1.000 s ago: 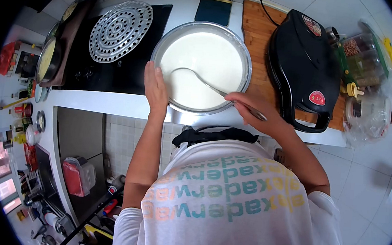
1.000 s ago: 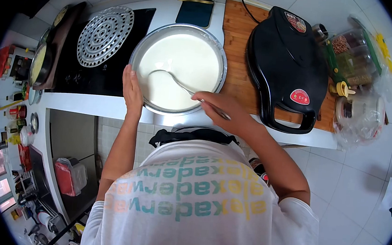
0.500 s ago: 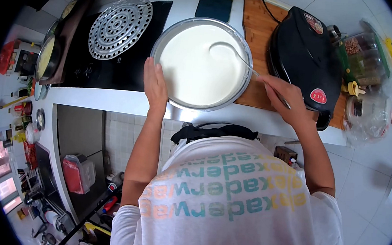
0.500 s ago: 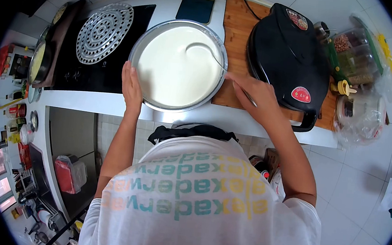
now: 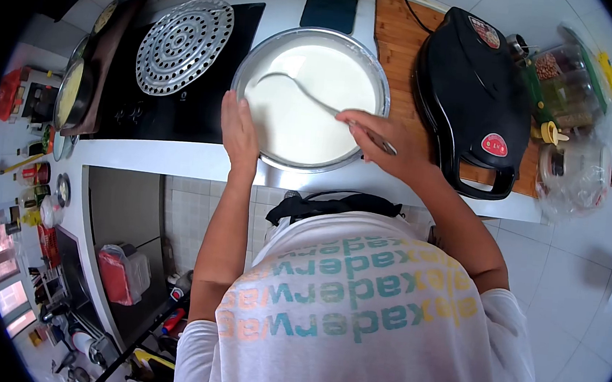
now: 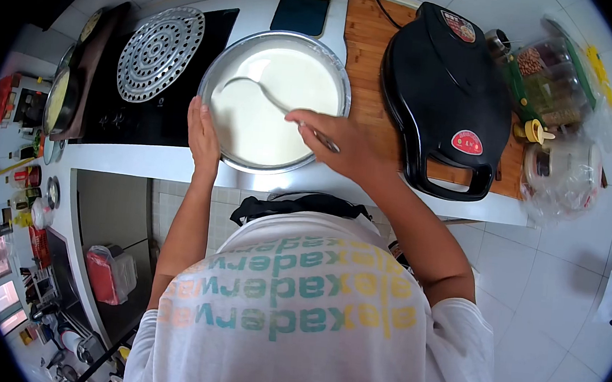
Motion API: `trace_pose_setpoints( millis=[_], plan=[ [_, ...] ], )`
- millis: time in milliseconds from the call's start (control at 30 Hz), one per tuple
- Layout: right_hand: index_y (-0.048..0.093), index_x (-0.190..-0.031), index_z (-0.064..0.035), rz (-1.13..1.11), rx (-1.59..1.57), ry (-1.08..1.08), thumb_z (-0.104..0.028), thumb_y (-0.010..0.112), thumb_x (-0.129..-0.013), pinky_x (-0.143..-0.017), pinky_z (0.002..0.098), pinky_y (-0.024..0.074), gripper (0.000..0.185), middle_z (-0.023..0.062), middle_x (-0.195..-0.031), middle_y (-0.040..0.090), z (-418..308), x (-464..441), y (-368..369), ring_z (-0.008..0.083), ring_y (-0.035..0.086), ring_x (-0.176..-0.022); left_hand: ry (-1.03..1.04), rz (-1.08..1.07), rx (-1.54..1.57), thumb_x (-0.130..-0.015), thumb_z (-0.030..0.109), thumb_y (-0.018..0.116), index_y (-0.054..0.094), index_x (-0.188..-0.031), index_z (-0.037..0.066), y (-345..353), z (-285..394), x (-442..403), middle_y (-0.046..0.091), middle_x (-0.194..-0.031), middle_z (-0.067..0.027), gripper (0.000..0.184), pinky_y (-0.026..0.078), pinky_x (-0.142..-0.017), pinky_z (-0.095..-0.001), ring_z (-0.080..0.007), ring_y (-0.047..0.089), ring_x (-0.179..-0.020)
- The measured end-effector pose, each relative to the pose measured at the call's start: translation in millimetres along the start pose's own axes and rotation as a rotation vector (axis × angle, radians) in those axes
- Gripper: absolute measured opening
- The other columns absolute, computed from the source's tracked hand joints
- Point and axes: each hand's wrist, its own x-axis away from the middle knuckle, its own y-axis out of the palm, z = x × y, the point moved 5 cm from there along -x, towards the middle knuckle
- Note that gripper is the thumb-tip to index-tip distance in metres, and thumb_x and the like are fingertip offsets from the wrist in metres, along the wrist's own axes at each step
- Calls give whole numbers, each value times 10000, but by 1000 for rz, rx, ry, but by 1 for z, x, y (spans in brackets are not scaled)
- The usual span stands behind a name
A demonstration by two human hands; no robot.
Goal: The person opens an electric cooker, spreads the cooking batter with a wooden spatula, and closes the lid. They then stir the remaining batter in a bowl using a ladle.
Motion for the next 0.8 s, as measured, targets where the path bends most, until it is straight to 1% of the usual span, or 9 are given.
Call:
trace_pose_setpoints(
  millis=[100, 200, 300, 400, 500, 533, 633, 733, 800],
  plan=[
    [533, -1058, -100, -99, 120, 8, -78, 473, -841, -528, 289, 409, 226, 75, -729, 587, -10, 20, -1, 189, 524, -549, -6, -5, -3, -921, 358, 251, 360, -1235, -62, 0, 0, 0, 340, -1299, -213, 536, 209, -1021, -356, -320, 279, -1235],
    [541, -1043, -91, -11, 161, -152, -59, 495, -820, -538, 294, 421, 230, 85, -754, 602, -23, 43, -15, 221, 549, -579, -3, -6, -5, -922, 354, 249, 358, -1236, -64, 0, 2, 0, 340, -1299, -214, 533, 209, -1021, -358, -320, 278, -1235],
    [558, -1014, -64, -46, 258, -34, -40, 520, -795, -567, 301, 444, 224, 103, -799, 618, -33, 58, -39, 244, 586, -649, -4, -9, -12, -924, 352, 244, 357, -1237, -62, 0, 2, 0, 340, -1300, -212, 531, 210, -1021, -358, -318, 279, -1235],
    [562, -1009, -28, 30, 389, -74, -17, 500, -796, -528, 248, 419, 222, 80, -764, 595, -36, 64, -63, 137, 530, -543, -13, -9, -10, -924, 355, 247, 358, -1239, -58, -1, 5, 0, 335, -1304, -209, 531, 209, -1023, -357, -315, 279, -1237],
    [565, -1004, -25, 91, 465, -16, -22, 499, -800, -520, 244, 414, 215, 81, -733, 588, -29, 56, -74, 137, 523, -530, -18, -6, -14, -924, 360, 253, 358, -1242, -54, -1, 5, 1, 333, -1307, -207, 533, 210, -1024, -355, -313, 280, -1237],
    [565, -1010, -32, 122, 432, -56, -31, 500, -802, -497, 247, 408, 218, 81, -710, 579, -27, 52, -74, 136, 513, -506, -20, -4, -6, -924, 361, 255, 359, -1242, -54, 0, 6, 0, 334, -1307, -207, 533, 210, -1024, -354, -312, 281, -1237],
    [582, -1002, -76, 189, 416, 1, -74, 506, -810, -602, 300, 462, 206, 129, -831, 622, -18, 37, -72, 276, 599, -703, -23, 1, 2, -923, 362, 259, 360, -1242, -54, -1, 4, 1, 337, -1305, -207, 534, 212, -1023, -353, -311, 282, -1237],
    [582, -1005, -91, 249, 309, 8, -77, 508, -812, -581, 292, 457, 206, 128, -797, 616, 5, 18, -62, 246, 596, -653, -11, 3, -8, -923, 360, 261, 363, -1240, -54, 1, 1, 0, 341, -1303, -207, 531, 215, -1022, -352, -312, 286, -1235],
    [581, -1004, -95, 263, 190, 35, -90, 496, -824, -553, 275, 446, 200, 107, -737, 604, 12, 3, -53, 201, 576, -590, -12, 6, -17, -924, 356, 264, 366, -1238, -54, 0, 3, 0, 342, -1303, -206, 526, 218, -1021, -353, -313, 289, -1233]
  ],
)
